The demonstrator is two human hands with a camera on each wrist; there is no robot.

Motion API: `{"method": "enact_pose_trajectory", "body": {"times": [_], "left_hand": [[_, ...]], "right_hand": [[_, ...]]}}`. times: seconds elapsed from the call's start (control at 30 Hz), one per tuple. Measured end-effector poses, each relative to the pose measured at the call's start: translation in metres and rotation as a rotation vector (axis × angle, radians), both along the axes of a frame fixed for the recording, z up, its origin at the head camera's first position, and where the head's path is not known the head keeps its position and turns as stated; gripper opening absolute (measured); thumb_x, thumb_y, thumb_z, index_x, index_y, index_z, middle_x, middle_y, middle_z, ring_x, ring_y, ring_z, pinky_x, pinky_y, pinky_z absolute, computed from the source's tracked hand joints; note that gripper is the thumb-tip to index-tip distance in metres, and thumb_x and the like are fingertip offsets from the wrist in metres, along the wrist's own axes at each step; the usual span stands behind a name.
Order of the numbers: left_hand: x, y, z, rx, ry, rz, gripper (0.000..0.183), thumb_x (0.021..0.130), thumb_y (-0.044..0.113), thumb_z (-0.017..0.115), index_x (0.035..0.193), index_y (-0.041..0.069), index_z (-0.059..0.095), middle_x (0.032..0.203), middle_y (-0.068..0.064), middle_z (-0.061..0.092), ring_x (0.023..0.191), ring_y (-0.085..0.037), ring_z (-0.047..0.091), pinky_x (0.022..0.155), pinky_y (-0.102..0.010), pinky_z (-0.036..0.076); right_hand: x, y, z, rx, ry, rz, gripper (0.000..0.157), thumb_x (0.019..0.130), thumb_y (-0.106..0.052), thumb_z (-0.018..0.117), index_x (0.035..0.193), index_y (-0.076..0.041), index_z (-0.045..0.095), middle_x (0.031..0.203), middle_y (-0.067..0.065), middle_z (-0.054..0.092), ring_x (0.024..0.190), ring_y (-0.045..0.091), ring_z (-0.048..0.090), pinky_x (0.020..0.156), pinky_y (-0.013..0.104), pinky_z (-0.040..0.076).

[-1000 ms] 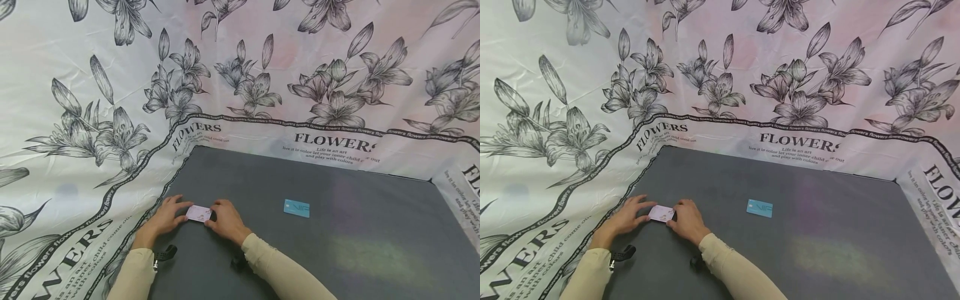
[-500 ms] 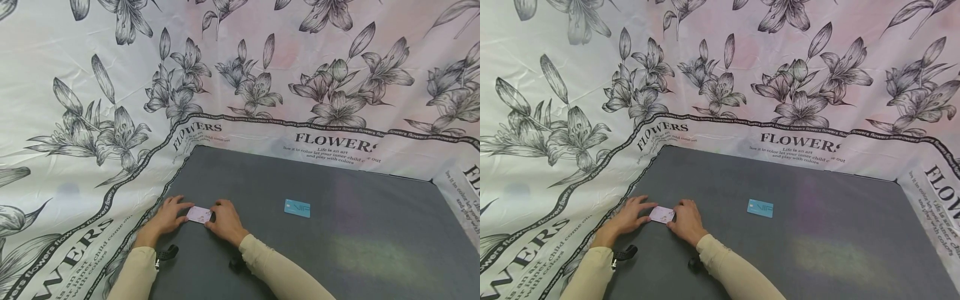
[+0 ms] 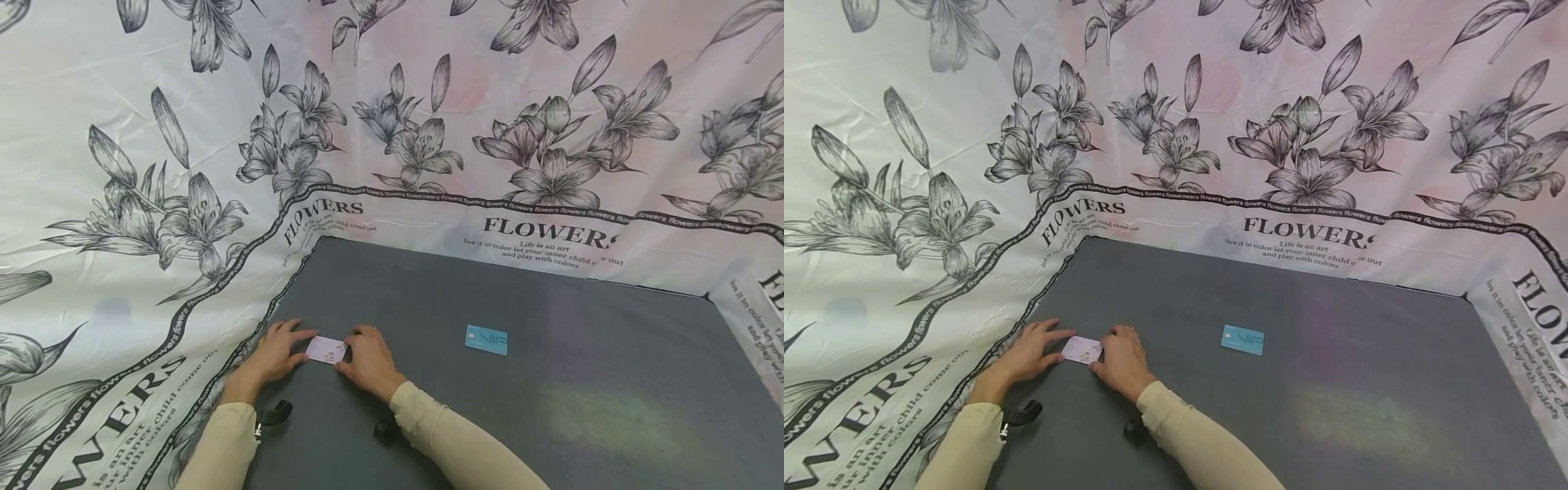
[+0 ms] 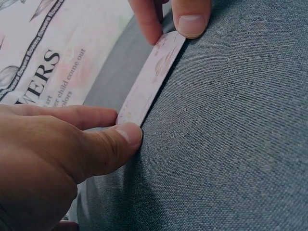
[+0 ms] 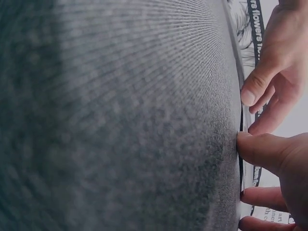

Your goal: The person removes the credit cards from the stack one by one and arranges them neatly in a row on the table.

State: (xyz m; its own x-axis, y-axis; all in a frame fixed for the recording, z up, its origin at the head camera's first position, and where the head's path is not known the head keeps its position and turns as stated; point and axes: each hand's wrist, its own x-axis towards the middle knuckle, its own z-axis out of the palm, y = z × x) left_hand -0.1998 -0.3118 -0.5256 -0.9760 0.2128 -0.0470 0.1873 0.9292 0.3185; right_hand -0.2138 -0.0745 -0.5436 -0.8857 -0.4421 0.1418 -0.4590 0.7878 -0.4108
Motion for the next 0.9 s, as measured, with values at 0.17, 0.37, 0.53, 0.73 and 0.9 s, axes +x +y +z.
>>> {"method": "enact_pose_trajectory", "body": {"times": [0.17, 0.37, 0.53, 0.73, 0.9], "left_hand": [[0.001, 0.000, 0.002, 0.008, 0.010, -0.009, 0.052, 0.100, 0.017, 0.080, 0.150, 0.011, 0.067, 0.162, -0.032, 0.048, 0.147, -0.063, 0.042, 0.111, -0.085, 0.037], [0.001, -0.001, -0.001, 0.019, 0.016, -0.011, 0.051, 0.101, 0.016, 0.078, 0.150, 0.011, 0.067, 0.162, -0.033, 0.048, 0.147, -0.064, 0.042, 0.111, -0.086, 0.037], [0.000, 0.000, 0.000, 0.023, 0.023, -0.015, 0.051, 0.101, 0.016, 0.078, 0.150, 0.011, 0.067, 0.163, -0.032, 0.047, 0.147, -0.063, 0.042, 0.111, -0.086, 0.037], [-0.001, 0.001, 0.000, 0.014, 0.032, -0.016, 0.051, 0.103, 0.018, 0.076, 0.152, 0.011, 0.065, 0.161, -0.032, 0.049, 0.147, -0.062, 0.043, 0.110, -0.085, 0.039], [-0.005, 0.000, -0.002, 0.073, 0.101, -0.045, 0.052, 0.104, 0.021, 0.075, 0.153, 0.009, 0.063, 0.159, -0.033, 0.051, 0.145, -0.063, 0.044, 0.107, -0.086, 0.040]], "right_hand": [[0.000, 0.000, 0.001, 0.013, 0.007, -0.003, 0.046, 0.090, -0.040, 0.092, 0.124, -0.010, 0.083, 0.145, 0.012, 0.069, 0.140, 0.031, 0.063, 0.126, 0.049, 0.044], [0.000, -0.001, 0.002, 0.017, -0.008, -0.008, 0.048, 0.091, -0.041, 0.091, 0.126, -0.010, 0.082, 0.146, 0.012, 0.068, 0.142, 0.031, 0.062, 0.127, 0.048, 0.043], [-0.001, 0.000, 0.001, 0.025, -0.005, -0.012, 0.048, 0.091, -0.042, 0.091, 0.126, -0.010, 0.082, 0.147, 0.012, 0.068, 0.142, 0.031, 0.061, 0.128, 0.047, 0.042], [-0.002, 0.004, 0.000, 0.018, -0.013, 0.001, 0.050, 0.090, -0.042, 0.091, 0.128, -0.010, 0.081, 0.147, 0.012, 0.067, 0.143, 0.032, 0.061, 0.125, 0.048, 0.046], [-0.005, 0.011, 0.003, -0.001, -0.005, 0.034, 0.054, 0.090, -0.043, 0.091, 0.130, -0.007, 0.079, 0.144, 0.013, 0.069, 0.135, 0.032, 0.066, 0.114, 0.047, 0.055]]}}
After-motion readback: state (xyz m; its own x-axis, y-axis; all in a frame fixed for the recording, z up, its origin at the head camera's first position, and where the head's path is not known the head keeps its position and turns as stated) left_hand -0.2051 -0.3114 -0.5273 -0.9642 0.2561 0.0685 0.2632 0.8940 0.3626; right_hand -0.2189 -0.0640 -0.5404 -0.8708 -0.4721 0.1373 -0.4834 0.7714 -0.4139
